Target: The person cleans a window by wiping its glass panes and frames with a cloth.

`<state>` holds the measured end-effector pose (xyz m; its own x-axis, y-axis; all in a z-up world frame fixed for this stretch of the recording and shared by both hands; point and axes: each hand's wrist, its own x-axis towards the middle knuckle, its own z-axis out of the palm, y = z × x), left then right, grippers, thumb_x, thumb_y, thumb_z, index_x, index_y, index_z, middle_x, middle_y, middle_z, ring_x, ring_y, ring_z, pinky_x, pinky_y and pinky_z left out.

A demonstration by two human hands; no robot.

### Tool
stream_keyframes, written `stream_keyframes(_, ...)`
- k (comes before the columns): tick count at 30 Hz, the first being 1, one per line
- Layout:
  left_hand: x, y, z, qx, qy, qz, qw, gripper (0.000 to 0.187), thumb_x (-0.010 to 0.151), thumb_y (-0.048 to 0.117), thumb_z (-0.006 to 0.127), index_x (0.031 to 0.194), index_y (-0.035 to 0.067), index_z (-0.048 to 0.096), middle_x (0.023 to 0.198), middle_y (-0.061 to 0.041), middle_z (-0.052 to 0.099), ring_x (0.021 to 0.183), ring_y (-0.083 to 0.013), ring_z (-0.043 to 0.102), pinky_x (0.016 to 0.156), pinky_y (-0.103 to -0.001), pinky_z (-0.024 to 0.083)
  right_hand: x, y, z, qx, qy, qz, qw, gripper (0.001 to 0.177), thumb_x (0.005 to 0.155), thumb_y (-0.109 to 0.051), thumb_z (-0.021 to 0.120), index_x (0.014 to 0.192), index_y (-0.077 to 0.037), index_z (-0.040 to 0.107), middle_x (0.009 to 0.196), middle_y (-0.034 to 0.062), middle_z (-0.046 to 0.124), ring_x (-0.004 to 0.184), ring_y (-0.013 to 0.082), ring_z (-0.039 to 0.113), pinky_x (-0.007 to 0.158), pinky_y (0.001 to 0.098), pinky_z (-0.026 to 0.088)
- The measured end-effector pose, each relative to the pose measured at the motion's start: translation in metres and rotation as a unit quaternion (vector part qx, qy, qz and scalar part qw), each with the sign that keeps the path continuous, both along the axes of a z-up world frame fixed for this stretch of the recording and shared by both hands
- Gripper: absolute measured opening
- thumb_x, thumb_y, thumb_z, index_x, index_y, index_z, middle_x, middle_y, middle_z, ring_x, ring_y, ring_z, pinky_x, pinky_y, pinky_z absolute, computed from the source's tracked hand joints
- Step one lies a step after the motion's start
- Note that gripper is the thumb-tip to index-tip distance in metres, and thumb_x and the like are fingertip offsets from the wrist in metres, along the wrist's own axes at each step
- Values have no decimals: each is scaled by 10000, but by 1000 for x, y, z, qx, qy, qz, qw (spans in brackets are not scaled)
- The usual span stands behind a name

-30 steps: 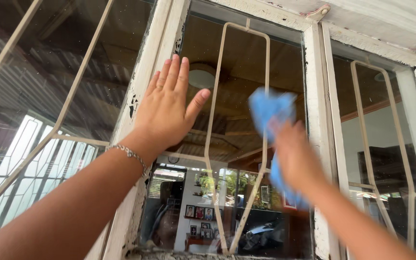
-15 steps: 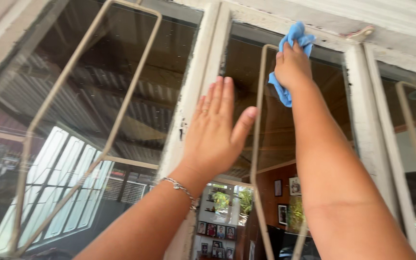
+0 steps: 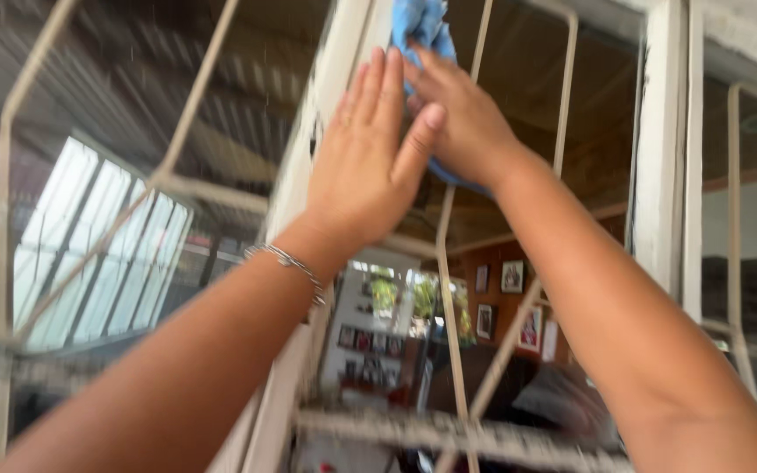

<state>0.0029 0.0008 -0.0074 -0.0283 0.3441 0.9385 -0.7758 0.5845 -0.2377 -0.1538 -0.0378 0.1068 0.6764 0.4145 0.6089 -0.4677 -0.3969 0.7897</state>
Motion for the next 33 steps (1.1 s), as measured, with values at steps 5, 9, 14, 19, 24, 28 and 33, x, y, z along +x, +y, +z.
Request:
stream_keyframes(5, 7, 17, -66, 24, -23, -41, 999, 759, 1121, 489, 336, 1616, -75, 221, 1683, -310, 236, 1590, -413, 201, 1285, -477, 146, -9, 29, -115, 73, 59, 37, 995, 562, 993, -48, 565, 1538, -3, 440, 1583, 220, 449, 1468, 407, 432, 1225, 455, 371)
stream_keyframes(9, 0, 33, -117, 58, -23, -19, 998, 748, 1109, 479, 336, 1611, -65, 227, 1680, -275, 267, 1592, -408, 202, 1295, -471, 149, -20, 39, -183, 125, 101, 9, 987, 471, 921, -17, 617, 1389, -18, 569, 1484, 193, 537, 1401, 386, 486, 1220, 457, 396)
stream_keyframes(14, -15, 48, -153, 129, -28, -4, 991, 755, 1097, 500, 353, 1600, -51, 242, 1676, -292, 226, 1571, -425, 182, 1268, -478, 143, -49, 44, -231, 184, 159, 19, 970, 422, 882, 22, 592, 1289, -44, 684, 1370, 146, 644, 1376, 368, 519, 1194, 469, 407)
stream_keyframes(19, -32, 65, -170, 155, -49, 4, 987, 763, 1090, 510, 343, 1603, -46, 249, 1669, -288, 234, 1568, -419, 189, 1263, -480, 151, -93, 43, -243, 259, 159, 18, 953, 300, 852, -20, 628, 1114, -91, 757, 1261, 86, 711, 1254, 296, 616, 1111, 431, 485)
stream_keyframes(24, -36, 81, -182, 165, -84, 32, 982, 747, 1088, 512, 340, 1597, -31, 271, 1675, -265, 239, 1572, -391, 198, 1271, -475, 150, -163, 36, -249, 208, 80, -48, 974, 150, 799, -42, 651, 859, -98, 776, 1081, 79, 747, 1148, 293, 657, 1015, 425, 508)
stream_keyframes(28, -34, 87, -188, 191, -103, 60, 974, 761, 1083, 532, 316, 1595, -28, 257, 1672, -258, 217, 1563, -379, 173, 1261, -464, 132, -216, 37, -253, 189, 36, -86, 977, 180, 858, -16, 619, 825, -128, 757, 1050, 62, 756, 1090, 248, 703, 1017, 404, 546)
stream_keyframes(33, -38, 87, -192, 209, -113, 71, 969, 781, 1081, 563, 266, 1594, -26, 236, 1668, -257, 197, 1563, -376, 139, 1251, -457, 118, -246, 51, -212, 401, -286, -2, 870, 317, 1009, 25, 454, 1013, -83, 753, 1128, 125, 761, 680, 202, 645, 557, 337, 525)
